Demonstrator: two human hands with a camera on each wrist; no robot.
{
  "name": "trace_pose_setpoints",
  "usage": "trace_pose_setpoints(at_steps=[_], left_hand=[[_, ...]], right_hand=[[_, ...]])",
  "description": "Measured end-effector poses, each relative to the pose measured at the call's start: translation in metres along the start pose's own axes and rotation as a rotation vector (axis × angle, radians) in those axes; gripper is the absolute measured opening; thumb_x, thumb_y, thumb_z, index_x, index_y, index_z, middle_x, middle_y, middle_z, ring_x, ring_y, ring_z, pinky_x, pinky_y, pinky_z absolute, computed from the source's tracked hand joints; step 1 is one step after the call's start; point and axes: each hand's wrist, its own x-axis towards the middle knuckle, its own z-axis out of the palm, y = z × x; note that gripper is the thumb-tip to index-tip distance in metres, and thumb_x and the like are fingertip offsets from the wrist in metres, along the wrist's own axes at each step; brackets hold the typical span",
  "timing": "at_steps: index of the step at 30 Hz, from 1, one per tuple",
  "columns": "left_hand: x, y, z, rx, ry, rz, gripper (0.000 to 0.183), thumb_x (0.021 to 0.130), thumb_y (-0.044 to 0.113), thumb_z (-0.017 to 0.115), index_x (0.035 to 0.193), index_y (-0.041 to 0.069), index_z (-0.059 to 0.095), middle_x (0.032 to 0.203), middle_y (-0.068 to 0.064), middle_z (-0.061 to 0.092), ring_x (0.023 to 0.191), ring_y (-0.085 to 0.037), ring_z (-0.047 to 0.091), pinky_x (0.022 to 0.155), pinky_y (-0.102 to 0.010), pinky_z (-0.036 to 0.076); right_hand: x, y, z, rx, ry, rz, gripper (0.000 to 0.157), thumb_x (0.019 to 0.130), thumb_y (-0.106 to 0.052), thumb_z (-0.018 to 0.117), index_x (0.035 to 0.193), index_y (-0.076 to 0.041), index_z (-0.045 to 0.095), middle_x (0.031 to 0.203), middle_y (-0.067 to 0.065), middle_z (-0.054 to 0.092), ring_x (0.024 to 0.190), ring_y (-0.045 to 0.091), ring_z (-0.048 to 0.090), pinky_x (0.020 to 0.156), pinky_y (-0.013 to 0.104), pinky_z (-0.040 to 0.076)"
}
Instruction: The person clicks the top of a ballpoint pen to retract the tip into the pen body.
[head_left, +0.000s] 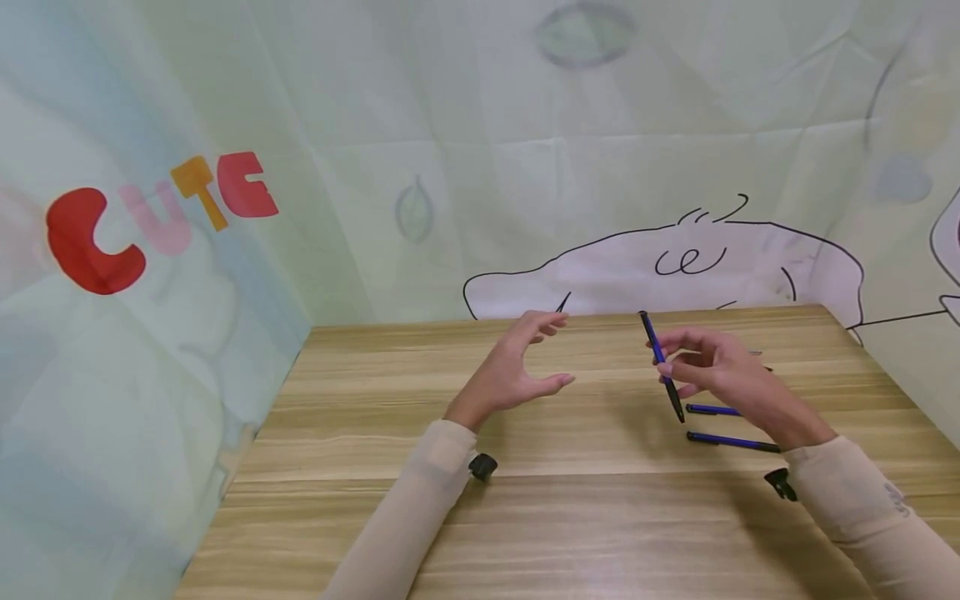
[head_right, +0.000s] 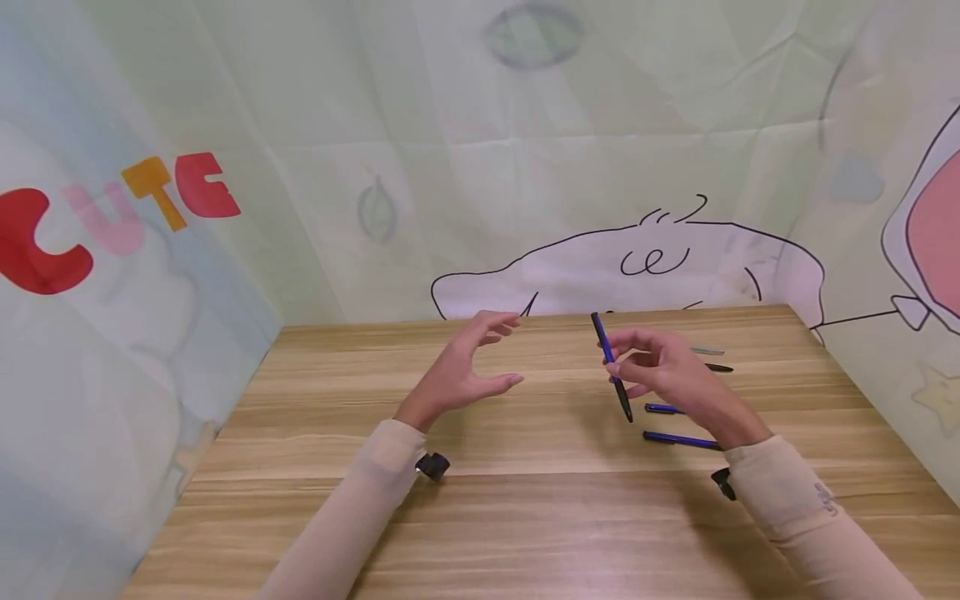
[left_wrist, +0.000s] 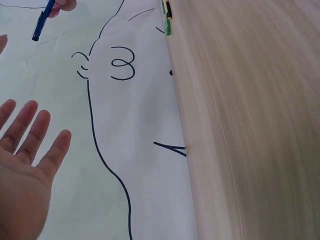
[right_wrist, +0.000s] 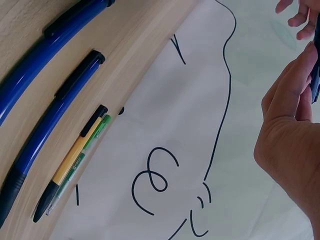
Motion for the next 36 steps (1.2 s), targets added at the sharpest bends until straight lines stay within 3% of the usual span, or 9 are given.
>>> trace_pose_setpoints(at_steps=[16,36], left_hand=[[0.01,0.002,0.011,-0.012,-0.026,-0.002,0.08,0.083,0.024,0.084,0.151,0.016,0.042,0.141,-0.003,0.054,0.126,-0.016,0.054,0.109,-0.037,0.047],[0.021,0.011,0.026,-0.038,-0.055,-0.013,0.086,0.082,0.027,0.086,0.153,0.019,0.038,0.144,-0.005,0.051,0.127,-0.014,0.052,0.108,-0.031,0.046]], right_hand=[[0.005,-0.007,0.014,0.039,-0.02,-0.036,0.04,0.097,-0.027,0.07,0.128,-0.005,0.058,0.123,0.019,0.062,0.104,0.031,0.069,0.078,0.042,0.062],[0.011,-0.009,0.031,0.083,-0.038,-0.052,0.038,0.097,-0.028,0.071,0.126,-0.008,0.06,0.125,0.02,0.058,0.103,0.03,0.068,0.078,0.047,0.062]])
